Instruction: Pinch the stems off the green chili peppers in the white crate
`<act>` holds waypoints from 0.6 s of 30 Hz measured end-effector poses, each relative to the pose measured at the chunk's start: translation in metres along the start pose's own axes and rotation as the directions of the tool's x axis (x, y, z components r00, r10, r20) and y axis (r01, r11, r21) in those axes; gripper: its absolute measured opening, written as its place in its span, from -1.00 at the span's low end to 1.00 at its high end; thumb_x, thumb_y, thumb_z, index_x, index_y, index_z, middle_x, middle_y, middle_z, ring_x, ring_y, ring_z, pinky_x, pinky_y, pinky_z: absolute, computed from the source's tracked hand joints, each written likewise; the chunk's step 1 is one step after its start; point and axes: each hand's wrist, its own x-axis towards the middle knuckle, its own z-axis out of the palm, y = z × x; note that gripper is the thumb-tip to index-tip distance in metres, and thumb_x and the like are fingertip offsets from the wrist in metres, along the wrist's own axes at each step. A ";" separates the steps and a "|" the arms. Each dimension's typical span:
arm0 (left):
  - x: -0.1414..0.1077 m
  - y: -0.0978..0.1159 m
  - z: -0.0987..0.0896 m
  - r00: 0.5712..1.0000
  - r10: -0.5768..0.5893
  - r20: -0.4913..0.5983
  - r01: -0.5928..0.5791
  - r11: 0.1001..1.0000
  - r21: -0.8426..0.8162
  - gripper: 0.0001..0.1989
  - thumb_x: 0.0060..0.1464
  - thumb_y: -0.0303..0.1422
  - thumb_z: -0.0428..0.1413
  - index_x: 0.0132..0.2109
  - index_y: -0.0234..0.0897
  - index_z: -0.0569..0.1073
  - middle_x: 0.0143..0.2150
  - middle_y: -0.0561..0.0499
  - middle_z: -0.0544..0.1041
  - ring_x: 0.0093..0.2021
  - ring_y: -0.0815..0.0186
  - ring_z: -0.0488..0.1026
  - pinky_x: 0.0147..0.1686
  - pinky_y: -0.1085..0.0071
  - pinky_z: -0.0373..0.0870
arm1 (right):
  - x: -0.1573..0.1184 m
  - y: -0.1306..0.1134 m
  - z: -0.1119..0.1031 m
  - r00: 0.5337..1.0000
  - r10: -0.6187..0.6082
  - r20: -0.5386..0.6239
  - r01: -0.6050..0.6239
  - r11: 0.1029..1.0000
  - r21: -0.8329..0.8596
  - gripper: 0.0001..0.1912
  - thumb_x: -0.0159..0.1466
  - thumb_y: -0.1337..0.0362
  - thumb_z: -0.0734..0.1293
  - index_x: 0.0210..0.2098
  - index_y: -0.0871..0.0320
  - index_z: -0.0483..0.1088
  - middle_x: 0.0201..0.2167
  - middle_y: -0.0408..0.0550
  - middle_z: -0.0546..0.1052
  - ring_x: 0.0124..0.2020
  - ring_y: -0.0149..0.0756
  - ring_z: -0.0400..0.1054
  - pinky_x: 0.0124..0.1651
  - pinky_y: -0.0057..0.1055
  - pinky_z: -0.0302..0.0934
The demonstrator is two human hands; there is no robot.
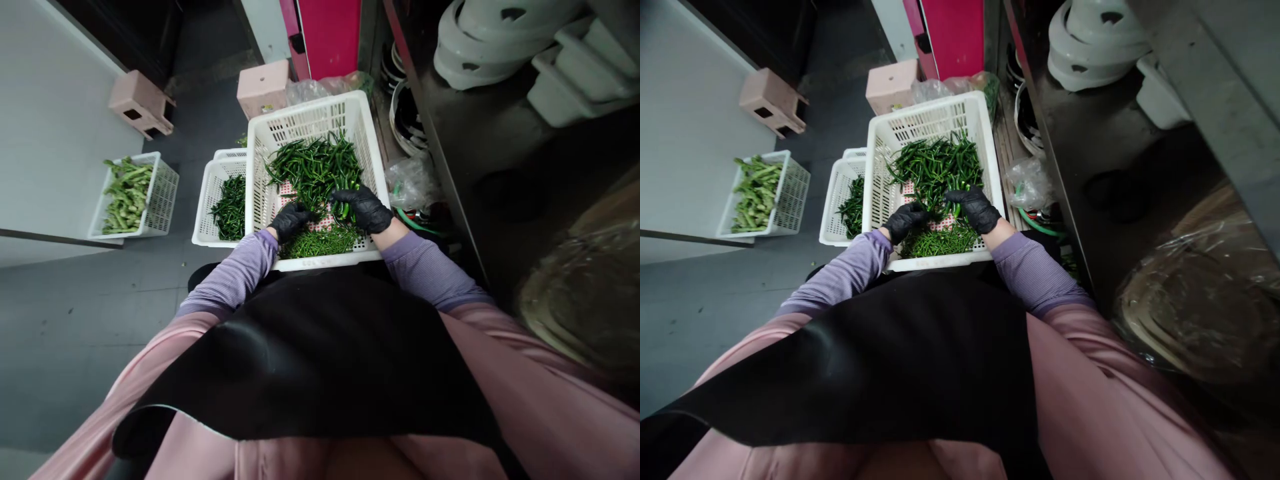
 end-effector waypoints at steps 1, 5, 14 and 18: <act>-0.006 0.002 -0.003 1.000 0.005 -0.012 -0.006 0.990 -0.141 -0.68 0.02 -0.20 0.51 -0.27 -0.28 0.59 -0.45 0.09 0.52 -0.46 0.39 0.38 -0.41 0.44 0.37 | -0.003 -0.001 0.002 0.999 0.035 0.018 -0.035 0.999 0.016 -0.70 0.08 0.04 0.67 -0.35 0.08 0.66 -0.25 -0.02 0.75 0.02 0.01 0.64 0.41 0.07 0.41; -0.023 0.013 0.001 1.000 -0.024 -0.004 0.019 0.883 -0.469 -0.61 0.03 -0.28 0.52 -0.37 -0.25 0.43 -0.51 0.17 0.37 -0.56 0.50 0.20 -0.52 0.46 0.21 | -0.014 -0.002 0.018 0.989 0.086 0.123 -0.096 0.993 0.076 -0.49 -0.11 -0.03 0.76 -0.31 0.08 0.63 -0.27 -0.05 0.73 -0.08 -0.01 0.61 0.29 0.08 0.45; -0.035 0.026 0.022 1.000 -0.006 0.003 0.007 0.935 -0.354 -0.57 0.17 -0.13 0.48 -0.41 -0.26 0.48 -0.58 0.10 0.39 -0.58 0.40 0.29 -0.51 0.41 0.23 | -0.018 0.001 0.025 0.985 0.078 0.152 -0.090 0.994 0.070 -0.44 -0.17 -0.06 0.76 -0.32 0.07 0.59 -0.29 -0.07 0.69 -0.13 -0.03 0.58 0.19 0.04 0.46; -0.032 0.018 0.005 0.973 0.025 -0.229 -0.028 1.000 -0.009 -0.62 0.28 -0.09 0.39 -0.34 -0.25 0.54 -0.53 0.04 0.48 -0.50 0.32 0.40 -0.41 0.38 0.32 | -0.017 -0.005 0.013 0.980 0.148 0.132 -0.149 0.989 -0.002 -0.51 -0.13 0.00 0.76 -0.37 0.07 0.58 -0.32 -0.07 0.68 -0.13 -0.01 0.60 0.19 0.07 0.48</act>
